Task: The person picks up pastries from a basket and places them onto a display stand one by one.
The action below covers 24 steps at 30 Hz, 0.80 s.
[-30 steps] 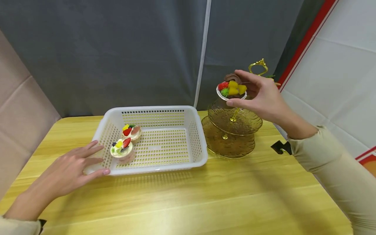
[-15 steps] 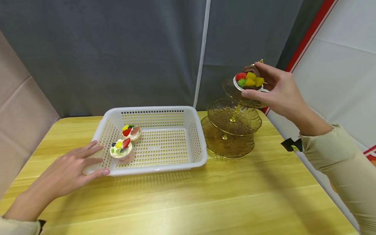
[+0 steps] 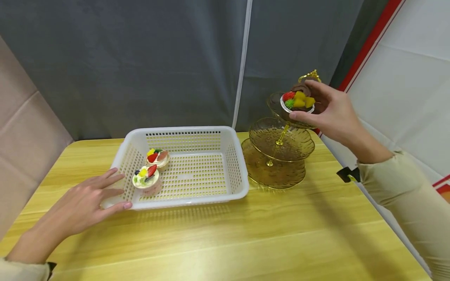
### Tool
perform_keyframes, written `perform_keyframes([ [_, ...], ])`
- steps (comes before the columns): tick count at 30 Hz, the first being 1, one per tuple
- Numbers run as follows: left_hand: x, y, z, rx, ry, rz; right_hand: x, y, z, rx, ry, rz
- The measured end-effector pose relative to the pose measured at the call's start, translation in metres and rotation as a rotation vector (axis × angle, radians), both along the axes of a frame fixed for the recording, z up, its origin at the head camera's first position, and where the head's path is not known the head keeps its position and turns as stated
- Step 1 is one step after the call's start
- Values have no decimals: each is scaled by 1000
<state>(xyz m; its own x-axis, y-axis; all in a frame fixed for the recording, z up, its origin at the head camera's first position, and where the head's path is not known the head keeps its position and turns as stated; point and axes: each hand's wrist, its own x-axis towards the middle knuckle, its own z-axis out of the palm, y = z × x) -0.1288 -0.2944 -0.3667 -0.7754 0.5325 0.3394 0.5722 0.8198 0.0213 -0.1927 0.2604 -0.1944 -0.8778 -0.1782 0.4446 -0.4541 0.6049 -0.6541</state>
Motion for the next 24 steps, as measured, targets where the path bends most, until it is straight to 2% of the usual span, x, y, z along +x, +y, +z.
perform_keyframes([
  [7,0,-1,0,-1,4,-1,-1,0,-5,106,-16,-80],
  [16,-1,0,0,-1,-3,3,-1,-5,-6,179,43,-113],
  [24,-1,1,0,-2,-4,3,2,-9,-7,308,99,-210],
])
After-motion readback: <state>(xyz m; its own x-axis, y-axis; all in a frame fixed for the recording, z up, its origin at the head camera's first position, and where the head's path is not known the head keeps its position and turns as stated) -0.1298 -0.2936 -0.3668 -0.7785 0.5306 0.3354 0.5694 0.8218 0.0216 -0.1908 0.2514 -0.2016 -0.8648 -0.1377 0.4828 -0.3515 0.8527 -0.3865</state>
